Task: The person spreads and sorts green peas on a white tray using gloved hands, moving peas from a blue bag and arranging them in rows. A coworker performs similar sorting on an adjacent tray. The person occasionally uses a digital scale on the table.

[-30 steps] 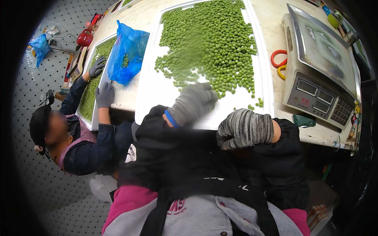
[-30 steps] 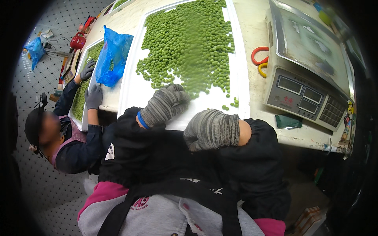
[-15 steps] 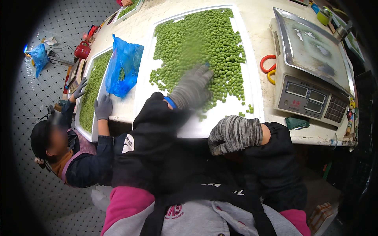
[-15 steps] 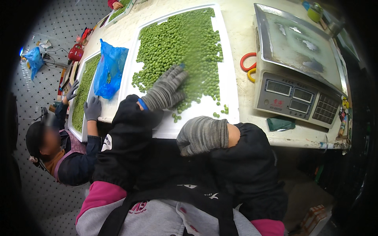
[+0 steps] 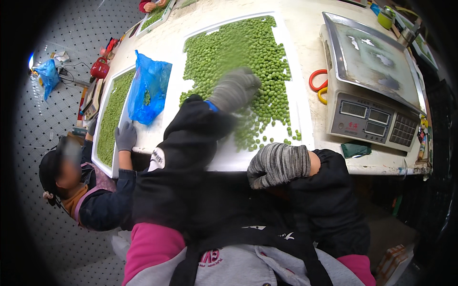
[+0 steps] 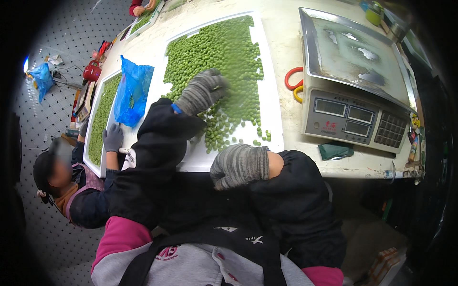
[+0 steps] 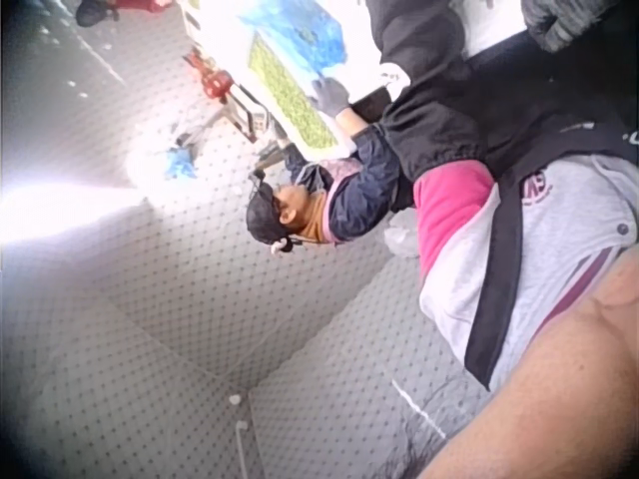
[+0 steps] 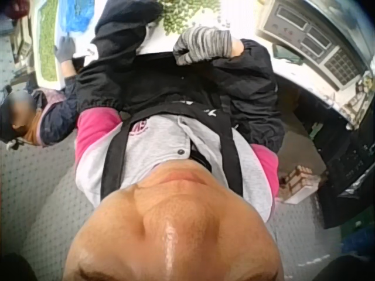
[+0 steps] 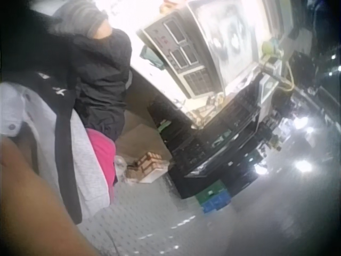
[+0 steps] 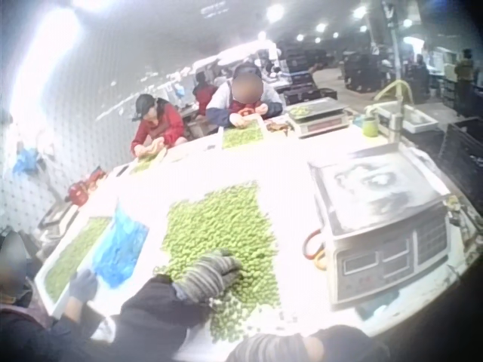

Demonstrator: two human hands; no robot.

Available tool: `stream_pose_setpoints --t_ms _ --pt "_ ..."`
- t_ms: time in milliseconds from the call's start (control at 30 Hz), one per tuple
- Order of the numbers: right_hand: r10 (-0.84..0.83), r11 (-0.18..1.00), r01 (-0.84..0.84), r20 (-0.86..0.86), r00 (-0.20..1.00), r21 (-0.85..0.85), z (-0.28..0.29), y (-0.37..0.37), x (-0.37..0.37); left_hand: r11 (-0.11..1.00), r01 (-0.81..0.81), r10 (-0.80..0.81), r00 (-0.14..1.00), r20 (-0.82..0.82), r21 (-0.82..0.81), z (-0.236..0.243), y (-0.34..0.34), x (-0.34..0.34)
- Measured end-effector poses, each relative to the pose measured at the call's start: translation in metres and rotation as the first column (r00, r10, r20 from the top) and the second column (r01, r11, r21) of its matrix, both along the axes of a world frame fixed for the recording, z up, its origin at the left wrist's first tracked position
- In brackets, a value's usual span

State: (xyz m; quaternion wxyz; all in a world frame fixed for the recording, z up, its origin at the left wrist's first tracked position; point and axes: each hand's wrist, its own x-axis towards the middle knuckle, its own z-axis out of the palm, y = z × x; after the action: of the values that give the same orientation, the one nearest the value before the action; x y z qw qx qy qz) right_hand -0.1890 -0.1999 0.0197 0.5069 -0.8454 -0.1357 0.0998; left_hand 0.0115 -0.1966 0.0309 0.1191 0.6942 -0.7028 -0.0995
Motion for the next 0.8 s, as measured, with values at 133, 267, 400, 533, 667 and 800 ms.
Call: stream_pose_setpoints --t_ms 133,267,400,533,667,800 --pt "0.01 0.999 -0.011 0.03 1.0 0.039 -0.003 -0.001 0.0 0.994 0.038 -0.048 0.995 0.092 0.107 -0.01 -0.022 -0.002" --pt "0.006 0.999 -0.007 0.028 1.0 0.043 -0.003 -0.001 -0.001 0.976 0.011 -0.039 0.992 0.124 0.217 -0.007 -0.03 -0.001" --pt "-0.003 1.0 0.003 0.027 1.0 0.021 -0.002 0.0 -0.002 0.976 0.008 -0.019 0.999 0.047 0.218 -0.009 -0.031 0.001" --pt "-0.004 1.0 0.004 -0.004 1.0 0.001 -0.001 0.001 -0.002 0.982 0.024 -0.061 0.978 0.2 0.186 -0.014 -0.033 0.003" --pt "-0.002 1.0 0.002 0.002 1.0 -0.014 0.0 0.0 -0.002 0.974 0.04 -0.103 0.954 0.28 0.224 -0.012 -0.034 0.003" --pt "-0.014 1.0 0.014 0.015 1.0 -0.027 -0.001 0.0 -0.002 0.928 -0.128 0.078 0.985 0.154 0.349 -0.01 -0.037 0.003"
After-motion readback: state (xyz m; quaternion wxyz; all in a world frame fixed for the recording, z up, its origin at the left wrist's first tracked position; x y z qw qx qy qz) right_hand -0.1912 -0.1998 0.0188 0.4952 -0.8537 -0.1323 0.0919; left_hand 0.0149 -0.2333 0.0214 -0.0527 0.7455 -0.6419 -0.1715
